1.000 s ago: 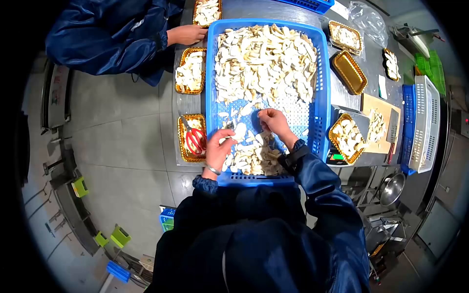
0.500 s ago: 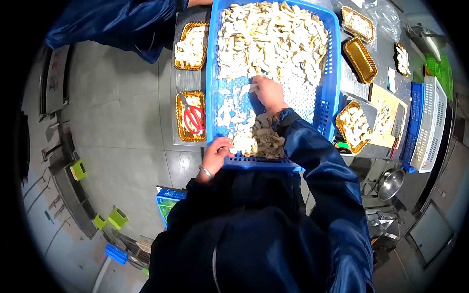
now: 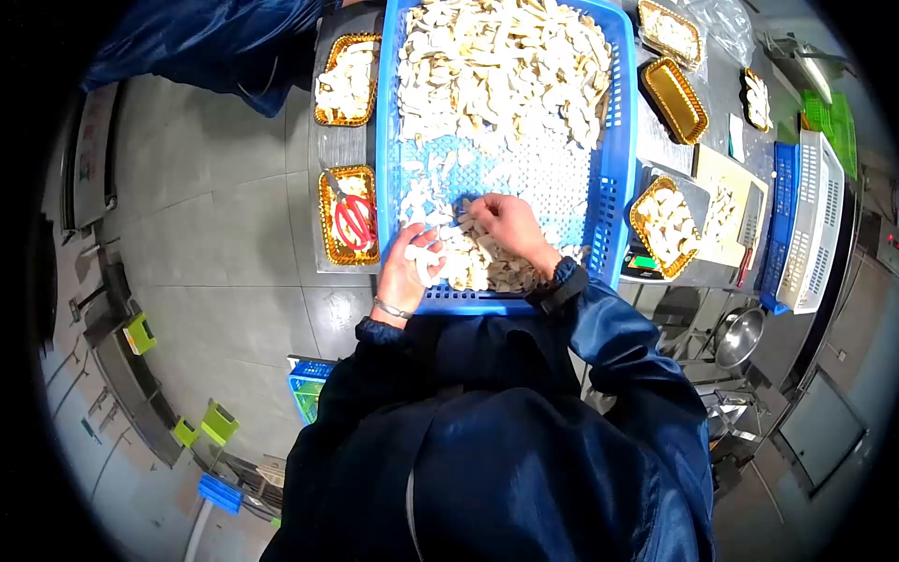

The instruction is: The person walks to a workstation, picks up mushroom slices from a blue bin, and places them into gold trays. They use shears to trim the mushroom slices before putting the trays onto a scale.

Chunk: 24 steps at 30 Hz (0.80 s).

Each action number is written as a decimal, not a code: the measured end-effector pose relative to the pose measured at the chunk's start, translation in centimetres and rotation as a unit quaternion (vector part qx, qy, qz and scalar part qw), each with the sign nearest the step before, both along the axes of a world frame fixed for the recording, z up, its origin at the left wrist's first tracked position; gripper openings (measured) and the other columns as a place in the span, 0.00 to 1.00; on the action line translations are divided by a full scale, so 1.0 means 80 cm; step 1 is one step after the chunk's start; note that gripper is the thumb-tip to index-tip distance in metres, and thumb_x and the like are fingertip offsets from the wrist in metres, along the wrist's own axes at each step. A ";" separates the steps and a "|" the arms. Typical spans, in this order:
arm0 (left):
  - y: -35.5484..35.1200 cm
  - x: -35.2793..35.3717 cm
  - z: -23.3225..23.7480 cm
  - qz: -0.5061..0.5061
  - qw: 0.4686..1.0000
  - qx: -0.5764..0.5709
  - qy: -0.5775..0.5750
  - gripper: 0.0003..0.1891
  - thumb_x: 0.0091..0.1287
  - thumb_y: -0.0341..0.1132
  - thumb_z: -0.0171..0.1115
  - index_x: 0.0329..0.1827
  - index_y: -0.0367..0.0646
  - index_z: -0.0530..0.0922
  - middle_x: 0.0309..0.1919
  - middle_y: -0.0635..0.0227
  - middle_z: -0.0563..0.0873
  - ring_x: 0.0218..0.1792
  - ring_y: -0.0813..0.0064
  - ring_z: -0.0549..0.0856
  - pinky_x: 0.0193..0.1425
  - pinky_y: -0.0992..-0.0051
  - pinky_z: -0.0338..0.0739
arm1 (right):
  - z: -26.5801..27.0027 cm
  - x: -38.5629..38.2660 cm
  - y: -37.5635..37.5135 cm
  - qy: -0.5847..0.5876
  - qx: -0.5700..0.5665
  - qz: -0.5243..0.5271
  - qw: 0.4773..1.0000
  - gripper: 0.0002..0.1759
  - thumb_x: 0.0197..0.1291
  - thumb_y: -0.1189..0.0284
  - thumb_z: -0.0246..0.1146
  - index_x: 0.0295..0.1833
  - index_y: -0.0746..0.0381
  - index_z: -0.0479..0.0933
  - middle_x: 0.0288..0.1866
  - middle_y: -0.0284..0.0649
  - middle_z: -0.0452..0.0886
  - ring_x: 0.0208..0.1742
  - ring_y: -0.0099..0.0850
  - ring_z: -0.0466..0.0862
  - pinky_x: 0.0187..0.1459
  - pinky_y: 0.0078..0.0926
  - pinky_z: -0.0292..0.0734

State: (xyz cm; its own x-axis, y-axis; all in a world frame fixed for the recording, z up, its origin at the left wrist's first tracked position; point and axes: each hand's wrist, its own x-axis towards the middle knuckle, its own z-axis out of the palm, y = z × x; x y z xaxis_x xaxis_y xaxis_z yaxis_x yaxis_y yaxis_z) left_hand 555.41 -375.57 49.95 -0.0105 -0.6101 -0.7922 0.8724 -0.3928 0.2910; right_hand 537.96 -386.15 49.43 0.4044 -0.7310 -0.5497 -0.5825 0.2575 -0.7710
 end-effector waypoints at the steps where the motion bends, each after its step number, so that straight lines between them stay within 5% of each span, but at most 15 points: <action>1: 0.001 0.003 -0.001 -0.001 1.000 -0.001 -0.002 0.16 0.69 0.47 0.51 0.50 0.46 0.73 0.39 0.67 0.80 0.42 0.71 0.80 0.45 0.68 0.78 | -0.016 -0.006 0.001 0.053 -0.103 0.045 0.992 0.09 0.56 0.66 0.59 0.36 0.59 0.81 0.25 0.40 0.82 0.25 0.34 0.82 0.29 0.29 0.75; 2: 0.001 0.009 0.000 -0.020 0.999 -0.007 -0.027 0.15 0.68 0.44 0.51 0.50 0.45 0.73 0.38 0.67 0.80 0.39 0.71 0.80 0.42 0.69 0.77 | -0.013 -0.004 0.002 0.119 -0.096 0.131 0.980 0.11 0.54 0.62 0.59 0.35 0.57 0.80 0.28 0.42 0.82 0.29 0.42 0.82 0.32 0.34 0.76; 4: 0.003 0.019 0.000 -0.041 0.997 -0.037 -0.058 0.11 0.67 0.38 0.53 0.47 0.42 0.74 0.34 0.66 0.80 0.31 0.72 0.79 0.35 0.73 0.75 | -0.025 -0.001 0.026 0.101 -0.088 0.182 0.974 0.14 0.52 0.57 0.61 0.35 0.57 0.81 0.28 0.41 0.82 0.31 0.42 0.82 0.32 0.36 0.76; 9: 0.007 0.025 0.000 -0.047 0.996 -0.054 -0.062 0.07 0.65 0.32 0.55 0.43 0.39 0.75 0.31 0.65 0.80 0.30 0.71 0.80 0.33 0.72 0.75 | -0.018 0.021 0.058 0.165 -0.094 0.263 0.946 0.14 0.50 0.59 0.62 0.36 0.57 0.81 0.28 0.42 0.82 0.32 0.43 0.81 0.35 0.39 0.75; 10: 0.010 0.024 -0.001 -0.065 0.994 -0.054 -0.066 0.07 0.65 0.30 0.54 0.43 0.39 0.74 0.31 0.64 0.80 0.29 0.72 0.81 0.33 0.73 0.77 | -0.027 0.014 0.061 0.119 -0.093 0.225 0.963 0.14 0.48 0.60 0.63 0.36 0.57 0.81 0.28 0.44 0.81 0.31 0.45 0.80 0.33 0.39 0.74; 12: 0.017 0.024 0.004 -0.105 0.990 -0.048 -0.085 0.06 0.65 0.28 0.54 0.42 0.38 0.75 0.31 0.64 0.80 0.32 0.72 0.81 0.36 0.71 0.79 | -0.022 0.002 0.056 0.016 0.036 0.102 0.994 0.11 0.52 0.66 0.65 0.36 0.62 0.79 0.24 0.38 0.80 0.25 0.31 0.80 0.27 0.29 0.72; 14: 0.020 0.017 0.008 -0.147 0.982 -0.040 -0.116 0.08 0.66 0.32 0.55 0.44 0.39 0.75 0.32 0.65 0.80 0.31 0.75 0.81 0.36 0.74 0.80 | -0.006 -0.009 0.044 -0.136 0.284 -0.063 0.947 0.07 0.59 0.72 0.62 0.36 0.66 0.78 0.24 0.32 0.78 0.22 0.17 0.75 0.24 0.14 0.68; 15: 0.018 0.012 0.011 -0.170 0.977 -0.034 -0.125 0.08 0.66 0.33 0.55 0.45 0.39 0.75 0.33 0.66 0.80 0.31 0.76 0.81 0.35 0.75 0.80 | 0.007 -0.010 0.045 -0.168 0.317 -0.133 0.924 0.07 0.60 0.72 0.61 0.38 0.65 0.77 0.27 0.33 0.80 0.22 0.17 0.75 0.25 0.12 0.68; 17: 0.009 -0.001 0.025 -0.244 0.953 -0.051 -0.174 0.11 0.66 0.36 0.58 0.48 0.41 0.75 0.33 0.69 0.80 0.33 0.80 0.80 0.30 0.78 0.78 | 0.031 -0.009 0.045 -0.196 0.331 -0.181 0.905 0.07 0.61 0.72 0.60 0.41 0.65 0.77 0.29 0.33 0.80 0.24 0.17 0.75 0.26 0.12 0.70; 24: 0.000 -0.024 0.026 -0.190 0.952 -0.109 -0.213 0.12 0.67 0.36 0.58 0.47 0.37 0.75 0.31 0.69 0.81 0.30 0.83 0.79 0.26 0.82 0.74 | 0.056 0.001 0.061 -0.214 0.270 -0.131 0.930 0.10 0.64 0.70 0.56 0.44 0.66 0.77 0.29 0.31 0.79 0.25 0.16 0.75 0.27 0.12 0.70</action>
State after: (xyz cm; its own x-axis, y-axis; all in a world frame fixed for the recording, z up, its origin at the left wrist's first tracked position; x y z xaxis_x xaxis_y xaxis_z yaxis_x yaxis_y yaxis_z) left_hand 553.49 -375.54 52.02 0.0305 -0.7764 -0.6295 0.4645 -0.5466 0.6967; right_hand 538.03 -381.24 53.89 0.5176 -0.4997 -0.6946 -0.1147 0.7639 -0.6350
